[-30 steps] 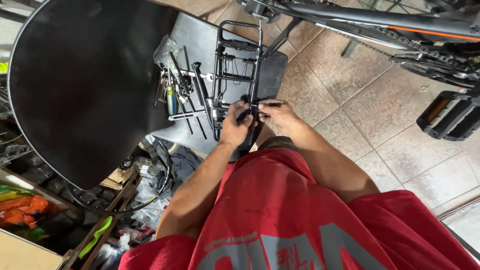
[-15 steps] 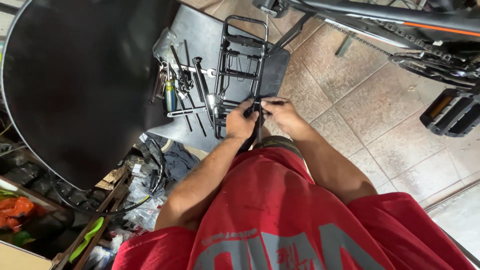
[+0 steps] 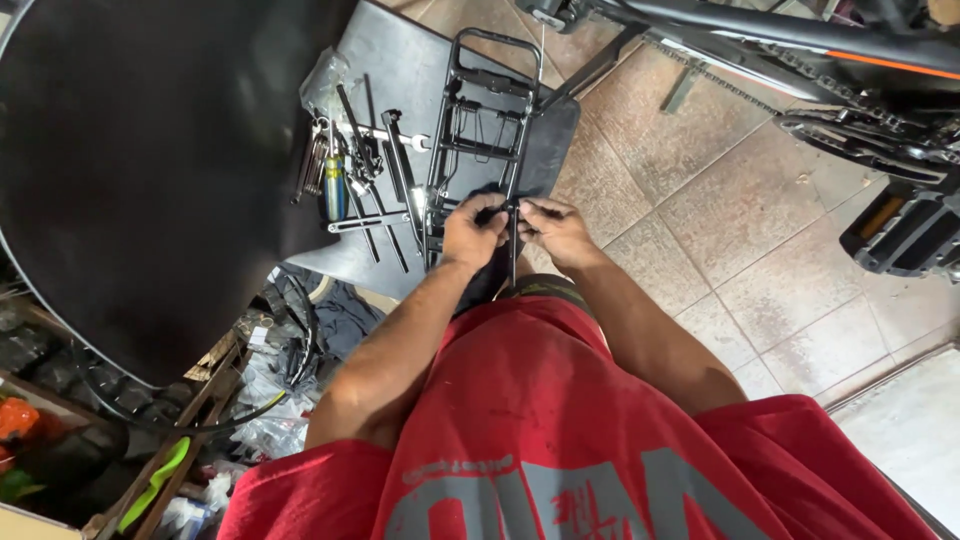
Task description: Assembling a metal bicycle rack by attaching brackets and hardware.
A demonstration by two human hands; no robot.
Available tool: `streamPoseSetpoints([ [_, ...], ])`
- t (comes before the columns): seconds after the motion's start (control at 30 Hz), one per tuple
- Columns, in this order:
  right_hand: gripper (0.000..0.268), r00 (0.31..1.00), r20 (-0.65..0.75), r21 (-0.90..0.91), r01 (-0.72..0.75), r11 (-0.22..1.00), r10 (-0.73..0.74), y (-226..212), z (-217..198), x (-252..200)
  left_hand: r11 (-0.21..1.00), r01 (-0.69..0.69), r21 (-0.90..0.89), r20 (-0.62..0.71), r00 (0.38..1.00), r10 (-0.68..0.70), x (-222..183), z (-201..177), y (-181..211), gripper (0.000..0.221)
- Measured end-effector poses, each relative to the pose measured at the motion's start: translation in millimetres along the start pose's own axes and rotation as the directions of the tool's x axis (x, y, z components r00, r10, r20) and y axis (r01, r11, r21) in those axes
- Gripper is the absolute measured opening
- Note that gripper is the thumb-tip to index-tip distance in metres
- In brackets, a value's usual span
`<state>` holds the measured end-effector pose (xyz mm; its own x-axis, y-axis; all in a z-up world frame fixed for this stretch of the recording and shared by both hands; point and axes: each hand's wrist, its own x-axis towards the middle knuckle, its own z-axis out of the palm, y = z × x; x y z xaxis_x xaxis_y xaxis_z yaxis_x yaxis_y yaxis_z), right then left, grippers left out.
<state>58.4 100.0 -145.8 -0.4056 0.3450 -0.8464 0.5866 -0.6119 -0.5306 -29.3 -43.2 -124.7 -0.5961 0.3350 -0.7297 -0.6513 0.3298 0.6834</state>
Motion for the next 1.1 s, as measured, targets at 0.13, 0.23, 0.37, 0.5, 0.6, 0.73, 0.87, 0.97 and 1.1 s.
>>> streamPoseSetpoints([
  [0.13,0.036,0.997,0.009,0.12,-0.08,0.99,0.079,-8.5,3.8,-10.8,0.998,0.053,-0.032,0.042,0.998,-0.052,-1.4,-10.1,26.3,0.023],
  [0.23,0.029,0.998,0.012,0.097,-0.059,0.993,0.059,6.8,-1.2,-5.7,0.997,0.078,-0.025,0.036,0.996,-0.077,0.6,-8.9,20.4,0.022],
  [0.37,0.033,0.999,0.043,-0.196,0.028,0.98,-0.02,8.0,-8.8,5.7,0.993,0.103,-0.048,0.045,0.994,-0.101,3.3,-8.7,19.3,0.021],
  [0.5,0.047,0.993,0.113,-0.283,0.046,0.958,-0.014,-0.5,2.1,4.6,0.988,0.145,-0.058,0.057,0.988,-0.142,2.7,-8.5,20.1,0.021],
  [0.6,0.054,0.99,0.096,-0.183,-0.089,0.979,0.108,-17.8,20.7,-8.3,0.985,0.156,-0.067,0.064,0.986,-0.152,0.5,-9.1,27.5,0.022],
  [0.73,0.063,0.969,0.125,-0.229,-0.179,0.957,0.211,-47.4,39.5,-30.9,0.987,0.151,-0.058,0.072,0.987,-0.147,-2.3,-10.8,28.4,0.022],
  [0.87,0.066,0.988,0.063,-0.334,-0.112,0.936,0.141,-53.9,40.2,-38.2,0.989,0.129,-0.076,0.086,0.989,-0.122,0.4,-10.5,27.0,0.023],
  [0.97,0.06,0.997,0.034,-0.44,0.074,0.895,-0.066,-14.8,21.4,-4.4,0.988,0.13,-0.079,0.083,0.989,-0.124,-0.9,-11.6,26.3,0.023],
  [1.1,0.052,0.968,0.054,-0.613,0.227,0.757,-0.246,1.3,6.6,5.9,0.987,0.132,-0.095,0.076,0.989,-0.125,2.0,-9.8,21.2,0.023],
])
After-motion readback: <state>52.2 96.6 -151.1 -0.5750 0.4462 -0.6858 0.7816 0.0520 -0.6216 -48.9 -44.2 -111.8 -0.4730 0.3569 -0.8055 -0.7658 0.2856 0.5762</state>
